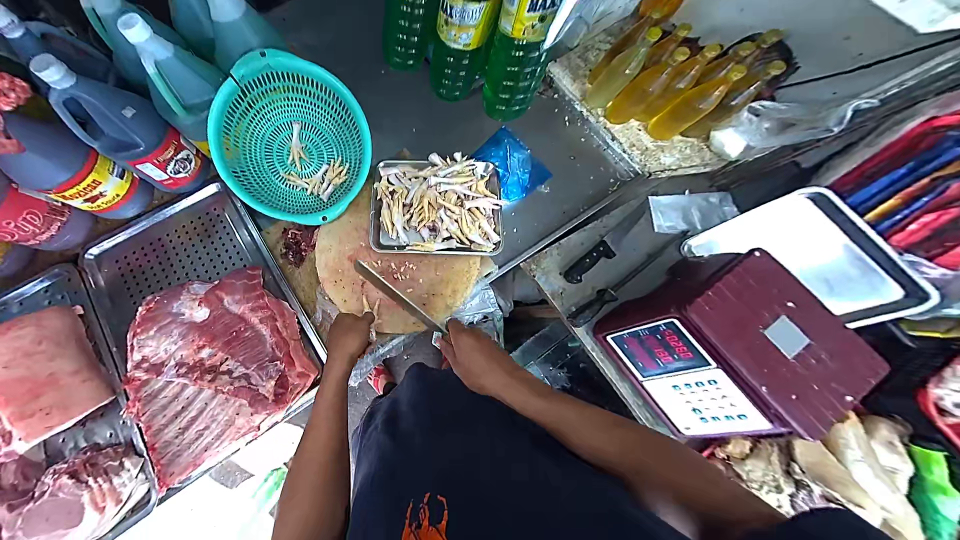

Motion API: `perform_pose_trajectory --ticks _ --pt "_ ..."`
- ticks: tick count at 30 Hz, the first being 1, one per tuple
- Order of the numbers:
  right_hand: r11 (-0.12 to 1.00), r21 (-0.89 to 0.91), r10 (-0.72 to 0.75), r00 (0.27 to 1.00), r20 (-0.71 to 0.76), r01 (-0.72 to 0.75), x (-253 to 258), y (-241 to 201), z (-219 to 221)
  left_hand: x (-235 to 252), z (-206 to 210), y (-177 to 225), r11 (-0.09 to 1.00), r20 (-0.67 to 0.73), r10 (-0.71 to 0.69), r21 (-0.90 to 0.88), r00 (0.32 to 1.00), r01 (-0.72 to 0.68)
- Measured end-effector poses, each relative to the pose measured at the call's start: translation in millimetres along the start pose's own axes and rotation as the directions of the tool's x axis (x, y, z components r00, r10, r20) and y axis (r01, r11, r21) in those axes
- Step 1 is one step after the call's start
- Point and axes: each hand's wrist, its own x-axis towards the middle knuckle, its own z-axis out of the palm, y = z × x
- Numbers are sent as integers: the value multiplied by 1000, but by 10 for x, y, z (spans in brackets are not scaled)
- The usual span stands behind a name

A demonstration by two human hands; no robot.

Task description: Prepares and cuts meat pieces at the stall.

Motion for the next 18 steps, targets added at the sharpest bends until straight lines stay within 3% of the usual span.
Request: perform_pose_trajectory --ticks 2,5,10,12,16,18 --pt "1000 10 -21 999 -48 21 -28 -79 -30 11 75 -20 999 -61 -6 -54 998 3" --pt "997 -71 17 999 31 -15 87 27 182 -66 190 -37 989 -102 18 -141 995 -32" --pt "1000 3 -12 1000 23 11 37 22 83 -243 334 -140 986 29 56 154 998 -60" --pt "999 16 -32 999 -1 32 10 -23 46 -213 372 -151 982 9 70 178 997 -71" --pt "1000 -4 -9 992 122 10 90 126 286 -179 422 -191 968 -35 79 240 996 -69" --pt "1000 26 -13 992 124 10 101 168 205 -149 403 -212 971 -31 67 231 997 -58"
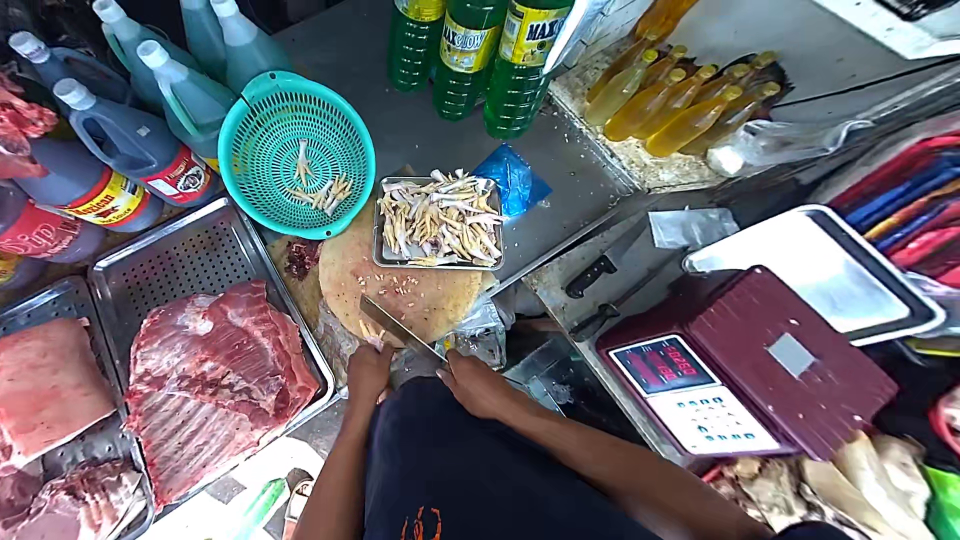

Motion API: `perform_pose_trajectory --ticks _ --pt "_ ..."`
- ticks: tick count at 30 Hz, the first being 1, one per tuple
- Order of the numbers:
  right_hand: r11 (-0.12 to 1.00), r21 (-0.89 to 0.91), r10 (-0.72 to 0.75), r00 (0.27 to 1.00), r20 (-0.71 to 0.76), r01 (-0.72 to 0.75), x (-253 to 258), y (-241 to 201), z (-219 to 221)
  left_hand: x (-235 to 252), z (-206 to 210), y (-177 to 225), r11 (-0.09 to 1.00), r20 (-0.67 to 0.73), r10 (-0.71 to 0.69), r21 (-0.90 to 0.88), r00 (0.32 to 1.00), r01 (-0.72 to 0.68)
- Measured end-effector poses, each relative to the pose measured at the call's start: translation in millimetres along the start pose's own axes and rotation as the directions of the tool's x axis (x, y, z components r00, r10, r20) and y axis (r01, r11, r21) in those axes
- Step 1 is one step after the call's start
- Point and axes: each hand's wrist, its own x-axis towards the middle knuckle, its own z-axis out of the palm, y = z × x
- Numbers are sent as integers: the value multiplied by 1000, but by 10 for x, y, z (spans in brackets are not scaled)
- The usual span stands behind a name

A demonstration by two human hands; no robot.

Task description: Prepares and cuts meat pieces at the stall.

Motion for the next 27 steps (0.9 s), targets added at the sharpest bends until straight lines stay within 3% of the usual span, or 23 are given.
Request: perform_pose_trajectory --ticks 3,7,8,10,12,15,19,22,25,27 --pt "998 58 16 997 -72 -12 -92 55 -175 -34 -260 92 994 -92 45 -94 995 -53" --pt "996 78 42 990 -137 -31 -160 290 -210 21 -1158 674 919 -321 221 -247 921 -306" --pt "997 66 47 989 -140 -37 -152 372 -145 93 -1337 836 909 -311 247 -254 918 -330" --pt "998 26 58 990 -132 -55 -127 534 18 247 -1483 1174 934 -204 316 -106 927 -342" --pt "998 -3 67 988 -140 -68 -113 603 102 477 -1416 1543 912 -94 394 165 914 -376" --pt "996 -53 69 987 -146 -77 -137 575 118 1074 -1075 1874 884 -126 409 302 904 -358" --pt "992 -78 91 986 -138 -103 -190 565 70 1392 -819 2067 974 -212 211 123 954 -188" --pt "997 -39 65 992 -106 -69 -251 578 67 1335 -881 1899 973 -180 213 -47 960 -224" --pt "999 33 -29 1000 -12 30 -305 497 -25 931 -1074 1522 864 -110 323 -371 940 -340" --pt "992 117 -57 996 67 49 -236 427 -138 595 -1169 1211 678 -12 344 -689 939 -257"
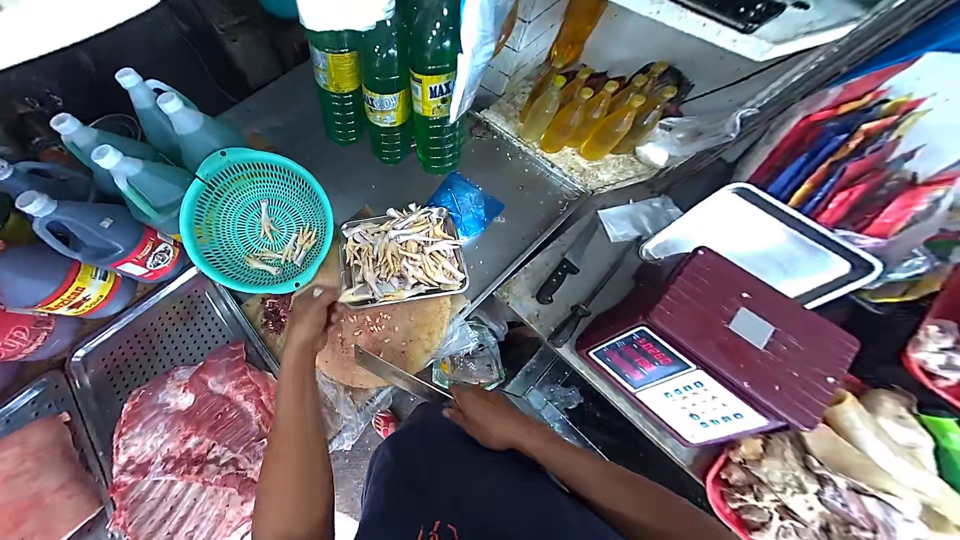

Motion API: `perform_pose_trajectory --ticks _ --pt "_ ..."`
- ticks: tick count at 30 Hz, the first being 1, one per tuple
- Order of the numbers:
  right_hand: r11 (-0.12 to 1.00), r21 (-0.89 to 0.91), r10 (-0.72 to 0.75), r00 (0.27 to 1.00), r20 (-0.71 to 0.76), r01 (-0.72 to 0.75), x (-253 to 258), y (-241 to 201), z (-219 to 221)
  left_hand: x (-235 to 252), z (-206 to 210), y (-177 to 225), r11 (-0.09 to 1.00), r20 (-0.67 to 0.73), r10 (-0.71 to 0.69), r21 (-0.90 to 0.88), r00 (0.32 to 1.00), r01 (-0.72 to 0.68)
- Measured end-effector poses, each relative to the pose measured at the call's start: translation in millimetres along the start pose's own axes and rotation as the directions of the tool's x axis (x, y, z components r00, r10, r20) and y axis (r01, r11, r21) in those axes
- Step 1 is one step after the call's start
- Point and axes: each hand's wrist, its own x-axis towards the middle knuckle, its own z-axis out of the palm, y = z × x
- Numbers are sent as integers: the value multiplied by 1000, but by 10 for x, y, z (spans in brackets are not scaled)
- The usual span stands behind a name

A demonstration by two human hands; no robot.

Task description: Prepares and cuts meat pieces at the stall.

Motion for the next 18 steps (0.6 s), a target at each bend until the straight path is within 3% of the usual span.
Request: perform_pose_trajectory --ticks 3,5,6,7,8,10,12,18 --pt "998 54 41 998 -53 -38 168 -124 -107 -465 -199 -495 897 106 -208 -377 972 233" --pt "998 15 66 993 -103 -65 235 -241 -209 -608 -123 -882 870 -24 -308 -411 951 271" --pt "998 -9 63 990 -124 -64 250 -313 -261 -633 -55 -1025 928 -166 -273 -305 948 214" --pt "998 -33 46 988 -150 -52 250 -391 -309 -654 17 -1103 987 -292 -160 -66 943 147" --pt "998 -55 24 984 -175 -34 242 -466 -341 -686 87 -1115 964 -351 -21 243 936 113" --pt "996 -91 -22 974 -225 1 223 -618 -352 -719 203 -1091 729 -300 150 677 942 100" --pt "991 -131 -55 960 -274 19 215 -715 -307 -698 239 -1108 582 -246 170 806 954 104" --pt "943 -304 79 977 -197 -137 436 -386 -120 -698 65 -1100 382 -13 149 923 989 -45"
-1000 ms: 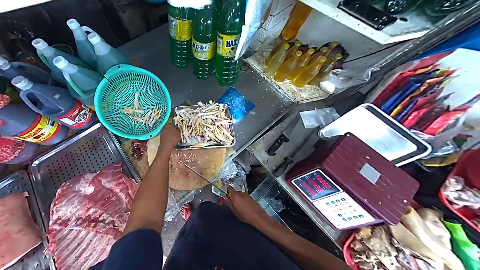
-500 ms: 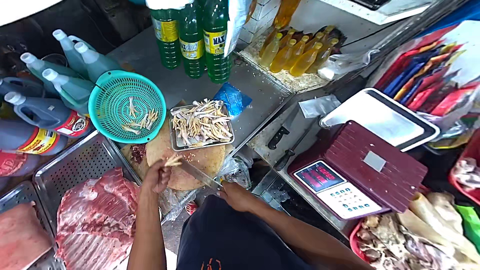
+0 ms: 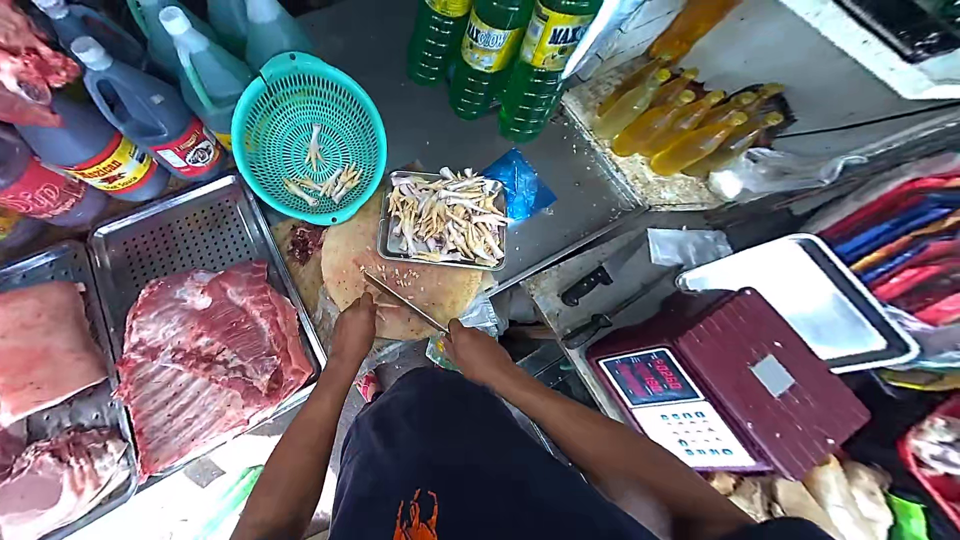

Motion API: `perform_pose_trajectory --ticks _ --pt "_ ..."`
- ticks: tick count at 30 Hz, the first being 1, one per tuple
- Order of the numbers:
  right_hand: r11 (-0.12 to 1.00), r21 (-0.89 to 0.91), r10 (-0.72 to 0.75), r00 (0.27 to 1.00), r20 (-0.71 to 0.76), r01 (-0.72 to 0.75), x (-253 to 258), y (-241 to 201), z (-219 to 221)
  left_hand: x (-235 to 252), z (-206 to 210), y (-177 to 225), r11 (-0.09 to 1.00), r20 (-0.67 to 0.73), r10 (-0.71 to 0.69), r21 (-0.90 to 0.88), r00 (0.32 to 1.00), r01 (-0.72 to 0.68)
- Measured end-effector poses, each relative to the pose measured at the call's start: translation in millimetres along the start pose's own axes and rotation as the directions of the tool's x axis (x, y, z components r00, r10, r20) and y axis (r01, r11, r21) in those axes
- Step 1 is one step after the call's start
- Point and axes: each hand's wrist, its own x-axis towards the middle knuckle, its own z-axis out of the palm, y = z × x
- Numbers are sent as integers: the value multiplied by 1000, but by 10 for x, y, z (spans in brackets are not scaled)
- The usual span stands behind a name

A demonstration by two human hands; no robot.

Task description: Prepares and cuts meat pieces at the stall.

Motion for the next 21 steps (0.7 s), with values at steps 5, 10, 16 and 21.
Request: perform_pose_trajectory --ticks 5,10,16,21 --pt "997 81 -8 999 -48 12 -227 5 40 -73 -187 66 983 151 -10 182 988 -18" --pt "994 107 27 1000 -4 -27 -229 8 133 -134 -248 220 955 192 -86 297 978 26" --pt "988 153 -3 999 -39 9 -291 36 204 -263 -206 361 948 218 -174 301 960 103" --pt "989 145 -12 1000 -23 15 -387 -6 118 -256 -249 411 951 244 -267 226 932 213"
